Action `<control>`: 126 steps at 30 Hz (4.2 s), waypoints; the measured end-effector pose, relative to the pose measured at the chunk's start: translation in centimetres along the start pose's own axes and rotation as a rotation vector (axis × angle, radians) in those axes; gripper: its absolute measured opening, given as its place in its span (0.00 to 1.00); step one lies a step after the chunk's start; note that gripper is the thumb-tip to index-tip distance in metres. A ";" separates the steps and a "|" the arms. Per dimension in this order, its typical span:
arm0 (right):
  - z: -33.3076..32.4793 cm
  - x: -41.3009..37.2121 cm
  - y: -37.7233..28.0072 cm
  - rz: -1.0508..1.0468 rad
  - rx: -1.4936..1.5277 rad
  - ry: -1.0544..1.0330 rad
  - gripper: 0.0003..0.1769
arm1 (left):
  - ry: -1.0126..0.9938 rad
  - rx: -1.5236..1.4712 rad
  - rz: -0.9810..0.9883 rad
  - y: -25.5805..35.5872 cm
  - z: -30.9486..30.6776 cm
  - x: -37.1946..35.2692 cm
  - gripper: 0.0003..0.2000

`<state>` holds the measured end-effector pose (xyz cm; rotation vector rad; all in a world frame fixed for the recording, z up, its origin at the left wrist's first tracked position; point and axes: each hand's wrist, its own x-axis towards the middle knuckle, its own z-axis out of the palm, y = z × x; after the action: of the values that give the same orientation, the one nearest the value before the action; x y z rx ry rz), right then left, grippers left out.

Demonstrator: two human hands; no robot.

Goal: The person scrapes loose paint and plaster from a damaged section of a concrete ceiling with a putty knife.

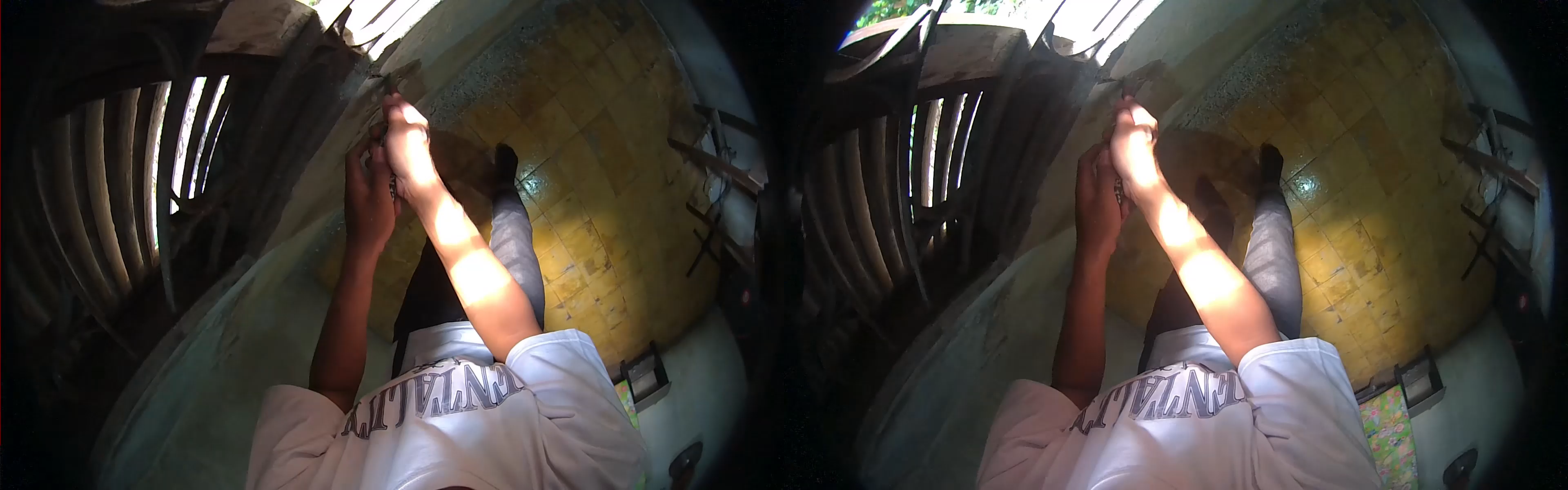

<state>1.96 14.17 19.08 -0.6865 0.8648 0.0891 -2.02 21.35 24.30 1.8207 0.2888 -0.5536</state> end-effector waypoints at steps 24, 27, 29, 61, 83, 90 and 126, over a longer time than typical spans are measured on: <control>-0.9 0.5 -0.9 -0.171 -0.509 0.042 0.20 | -0.020 -0.080 -0.080 -0.1 1.5 -0.5 0.20; 0.1 0.3 -1.0 -0.111 -0.424 0.092 0.19 | 0.011 -0.012 -0.130 1.5 0.9 -1.0 0.19; -0.4 0.3 -1.5 -0.069 -0.417 0.065 0.19 | 0.018 0.001 -0.120 1.0 1.3 -0.1 0.20; -1.2 0.2 -2.4 0.033 -0.320 -0.010 0.25 | 0.050 0.027 -0.077 0.8 2.8 -0.6 0.21; -3.3 6.2 0.7 0.253 -0.075 0.132 0.20 | -0.030 0.026 0.009 -3.9 3.7 3.4 0.19; -8.1 3.4 1.1 0.312 0.098 -0.102 0.20 | -0.257 -0.238 -0.071 -7.9 2.9 3.0 0.18; -18.0 9.6 -9.6 0.112 -0.847 -0.639 0.15 | 0.082 -0.933 -0.124 -9.3 16.9 12.3 0.10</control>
<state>-0.58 -5.83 8.95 -1.3008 0.2091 0.7664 0.42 7.32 6.38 0.9228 0.6018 -0.3347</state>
